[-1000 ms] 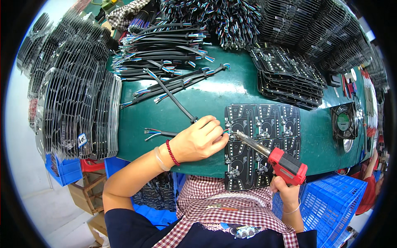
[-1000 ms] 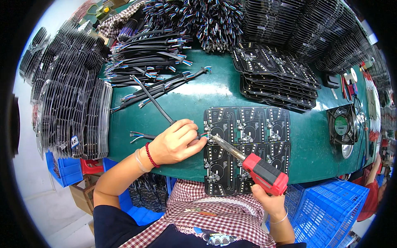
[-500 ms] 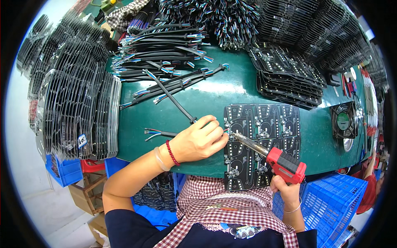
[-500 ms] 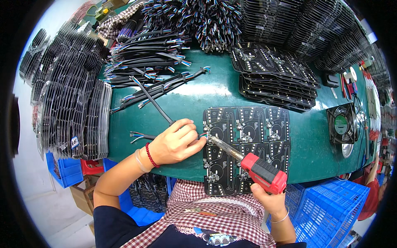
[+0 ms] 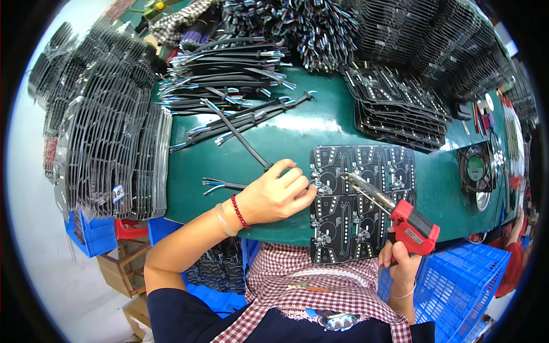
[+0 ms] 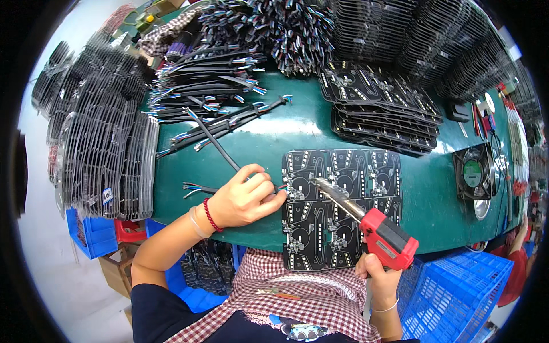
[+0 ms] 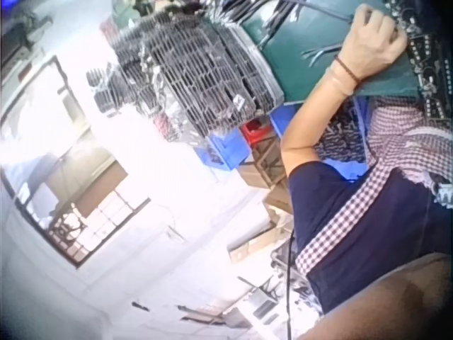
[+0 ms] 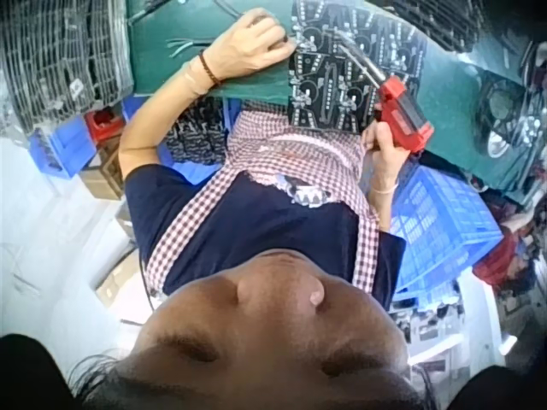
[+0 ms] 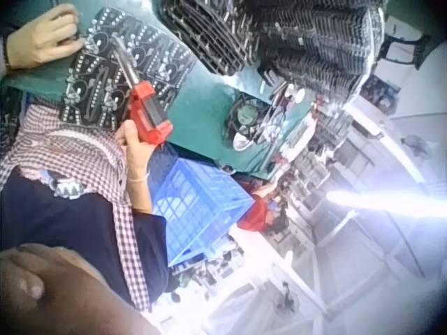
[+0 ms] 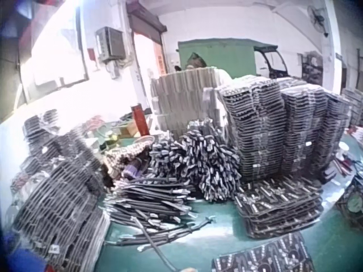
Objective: The person solders wires onto circuit boards using a soldering iron and places the completed board into a bin.
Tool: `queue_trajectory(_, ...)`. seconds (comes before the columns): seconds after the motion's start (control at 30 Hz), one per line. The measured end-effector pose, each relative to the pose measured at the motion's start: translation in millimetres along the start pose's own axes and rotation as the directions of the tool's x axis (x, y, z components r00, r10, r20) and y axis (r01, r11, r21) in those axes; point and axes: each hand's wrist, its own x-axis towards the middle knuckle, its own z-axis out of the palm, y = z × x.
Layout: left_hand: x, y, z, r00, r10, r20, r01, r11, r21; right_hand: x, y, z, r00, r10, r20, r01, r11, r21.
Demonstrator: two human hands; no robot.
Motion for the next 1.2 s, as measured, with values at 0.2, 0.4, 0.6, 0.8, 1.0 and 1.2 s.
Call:
queue_trajectory(0.2,5.6,0.0,-27.9,0.998,-0.054,-0.024,0.056,0.990,0.127,0.2,-9.0,-2.1,0.991,-0.084,-0.103,0.101,0.980,0.169)
queue_trajectory(0.4,-17.1,-56.6,-53.7,0.891,-0.380,0.250,0.357,0.924,0.134,0.8,-5.4,-17.2,0.983,-0.138,-0.123,0.161,0.967,0.197)
queue_trajectory(0.6,-13.6,-65.1,-49.8,0.948,-0.316,0.044,0.319,0.934,-0.161,-2.5,-5.5,-19.3,0.966,-0.234,-0.109,0.253,0.942,0.220)
queue_trajectory(0.8,27.0,12.0,-46.0,0.977,-0.206,-0.059,0.181,0.940,-0.290,-12.0,-16.8,-21.4,0.968,-0.223,-0.119,0.244,0.946,0.213)
queue_trajectory(1.0,-2.1,68.0,-28.0,0.968,-0.252,0.006,0.236,0.897,-0.373,-47.8,-4.7,-39.9,0.973,-0.229,0.001,0.227,0.967,-0.118)
queue_trajectory(1.2,-26.8,91.9,-23.1,0.933,-0.359,0.008,0.343,0.882,-0.323,-75.6,6.1,-42.0,0.997,0.049,0.061,-0.045,0.997,-0.061)
